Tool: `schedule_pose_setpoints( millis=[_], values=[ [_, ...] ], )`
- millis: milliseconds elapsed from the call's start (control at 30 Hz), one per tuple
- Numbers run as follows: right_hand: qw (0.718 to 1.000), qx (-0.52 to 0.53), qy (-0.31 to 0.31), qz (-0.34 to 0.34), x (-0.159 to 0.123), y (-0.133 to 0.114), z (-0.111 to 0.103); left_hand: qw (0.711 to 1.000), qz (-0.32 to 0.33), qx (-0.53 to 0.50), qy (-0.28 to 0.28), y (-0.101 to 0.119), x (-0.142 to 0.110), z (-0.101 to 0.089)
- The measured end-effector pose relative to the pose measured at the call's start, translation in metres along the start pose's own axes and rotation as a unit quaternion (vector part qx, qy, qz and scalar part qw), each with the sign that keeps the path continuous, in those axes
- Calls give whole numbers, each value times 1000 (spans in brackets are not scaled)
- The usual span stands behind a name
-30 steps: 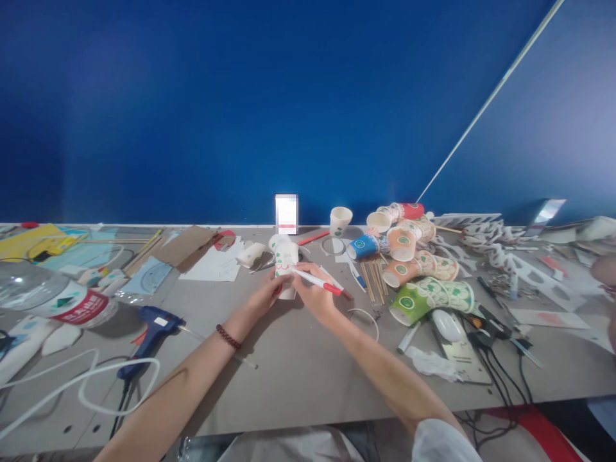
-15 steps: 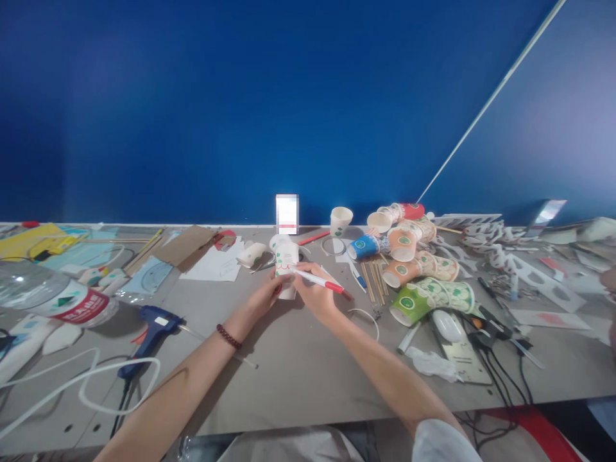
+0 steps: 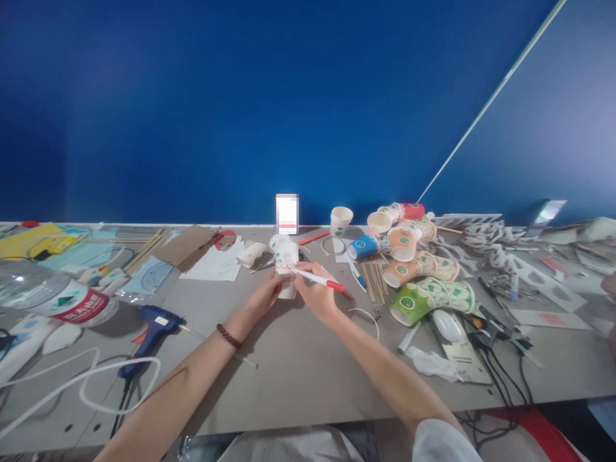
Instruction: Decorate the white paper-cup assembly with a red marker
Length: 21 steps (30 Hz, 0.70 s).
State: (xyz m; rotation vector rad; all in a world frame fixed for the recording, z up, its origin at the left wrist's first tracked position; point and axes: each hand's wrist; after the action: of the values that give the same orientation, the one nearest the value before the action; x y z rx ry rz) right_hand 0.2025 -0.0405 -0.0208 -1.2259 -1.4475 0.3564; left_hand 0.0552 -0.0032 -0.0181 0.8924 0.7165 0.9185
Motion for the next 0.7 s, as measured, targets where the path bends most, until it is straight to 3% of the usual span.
schedule_pose_setpoints(
  millis=[700],
  values=[
    [999, 43, 15, 9, 1, 4, 0, 1000, 6, -18, 4, -3, 2, -2]
  ],
)
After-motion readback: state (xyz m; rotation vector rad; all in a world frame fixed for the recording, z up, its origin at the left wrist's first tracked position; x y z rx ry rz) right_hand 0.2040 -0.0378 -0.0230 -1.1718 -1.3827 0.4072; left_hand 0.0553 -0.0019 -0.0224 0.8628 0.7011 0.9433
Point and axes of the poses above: each hand's wrist, its own x-axis towards the middle knuckle, its own z-axis out of the palm, y = z × x, and after that the axes turned 4 degrees about -y, right-handed
